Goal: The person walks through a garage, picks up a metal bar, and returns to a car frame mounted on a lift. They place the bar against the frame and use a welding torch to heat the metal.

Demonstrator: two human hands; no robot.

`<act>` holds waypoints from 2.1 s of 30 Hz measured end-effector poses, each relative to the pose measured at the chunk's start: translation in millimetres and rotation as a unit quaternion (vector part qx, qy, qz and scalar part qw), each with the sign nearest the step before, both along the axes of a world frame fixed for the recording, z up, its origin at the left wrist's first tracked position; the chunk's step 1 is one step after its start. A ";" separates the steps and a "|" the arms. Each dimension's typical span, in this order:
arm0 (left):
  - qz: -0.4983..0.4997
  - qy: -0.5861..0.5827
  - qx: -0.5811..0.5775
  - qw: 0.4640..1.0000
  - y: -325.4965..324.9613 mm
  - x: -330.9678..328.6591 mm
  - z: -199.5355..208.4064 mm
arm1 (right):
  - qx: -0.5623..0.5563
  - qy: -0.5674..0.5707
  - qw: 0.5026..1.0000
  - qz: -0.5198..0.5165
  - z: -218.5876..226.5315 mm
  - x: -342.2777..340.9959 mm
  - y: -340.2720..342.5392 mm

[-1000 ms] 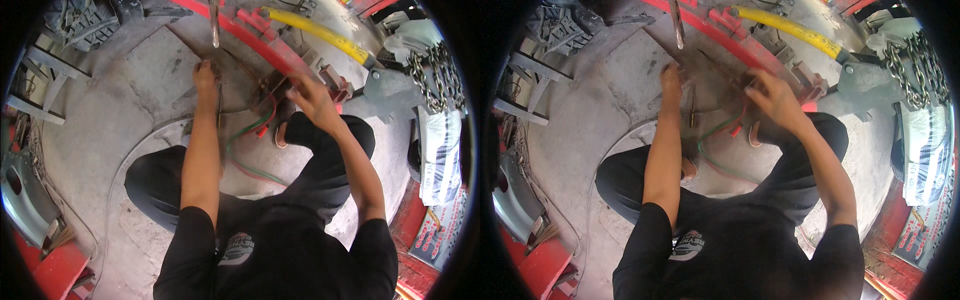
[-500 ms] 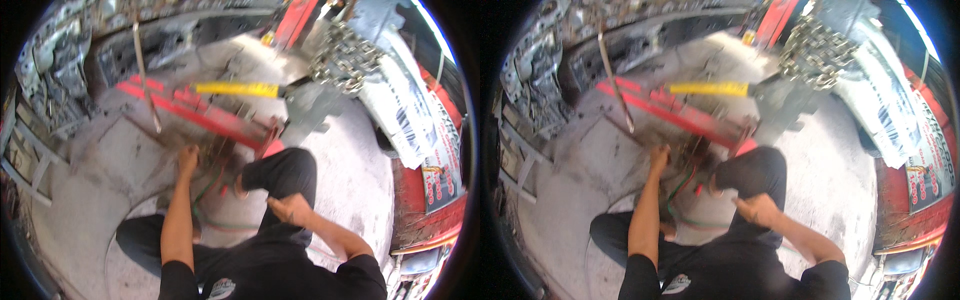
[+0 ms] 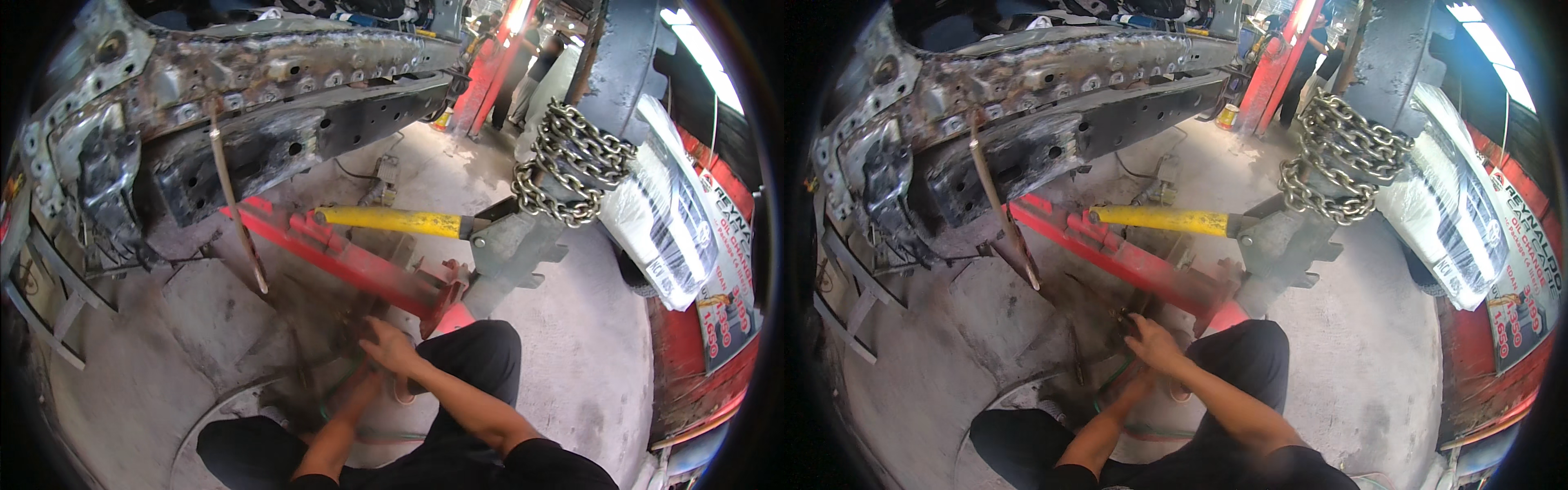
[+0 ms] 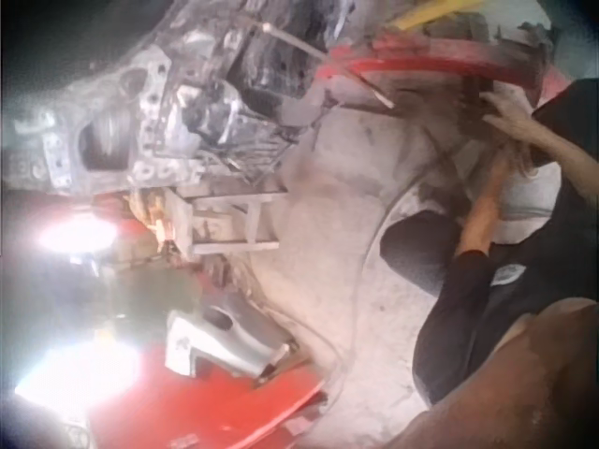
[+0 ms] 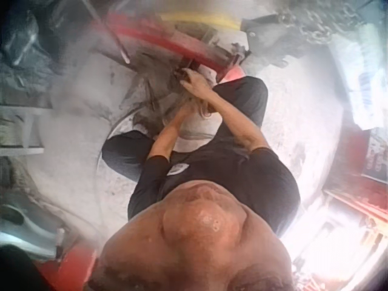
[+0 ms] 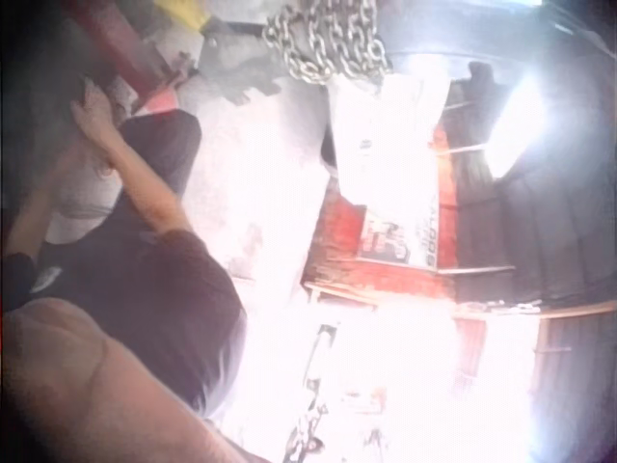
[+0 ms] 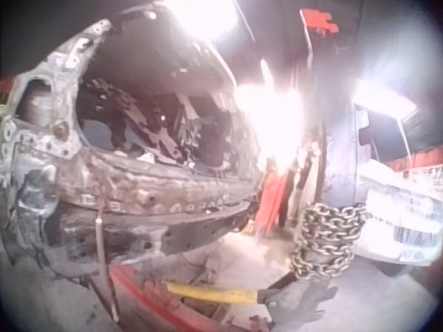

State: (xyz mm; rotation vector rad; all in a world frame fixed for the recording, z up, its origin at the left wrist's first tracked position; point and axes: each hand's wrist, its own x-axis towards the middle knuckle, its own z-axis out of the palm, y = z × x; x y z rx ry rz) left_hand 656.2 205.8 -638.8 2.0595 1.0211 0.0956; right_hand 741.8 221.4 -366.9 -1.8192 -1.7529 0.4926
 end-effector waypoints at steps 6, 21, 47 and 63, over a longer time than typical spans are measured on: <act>0.007 0.067 -0.043 0.997 12.5 -14.7 -27.8 | -0.023 -0.161 0.987 0.008 -127.0 3.9 100.9; -0.094 0.114 -0.098 0.984 13.0 0.1 -40.7 | -0.155 -0.175 0.972 -0.004 -171.0 -4.6 128.8; 0.224 -0.308 -0.422 0.822 29.0 -159.6 240.4 | 0.001 -0.067 0.998 0.008 9.5 -15.1 -2.2; 0.278 -0.266 -0.487 0.784 -11.9 -112.4 239.4 | 0.195 -0.086 0.974 0.078 127.3 7.6 -171.4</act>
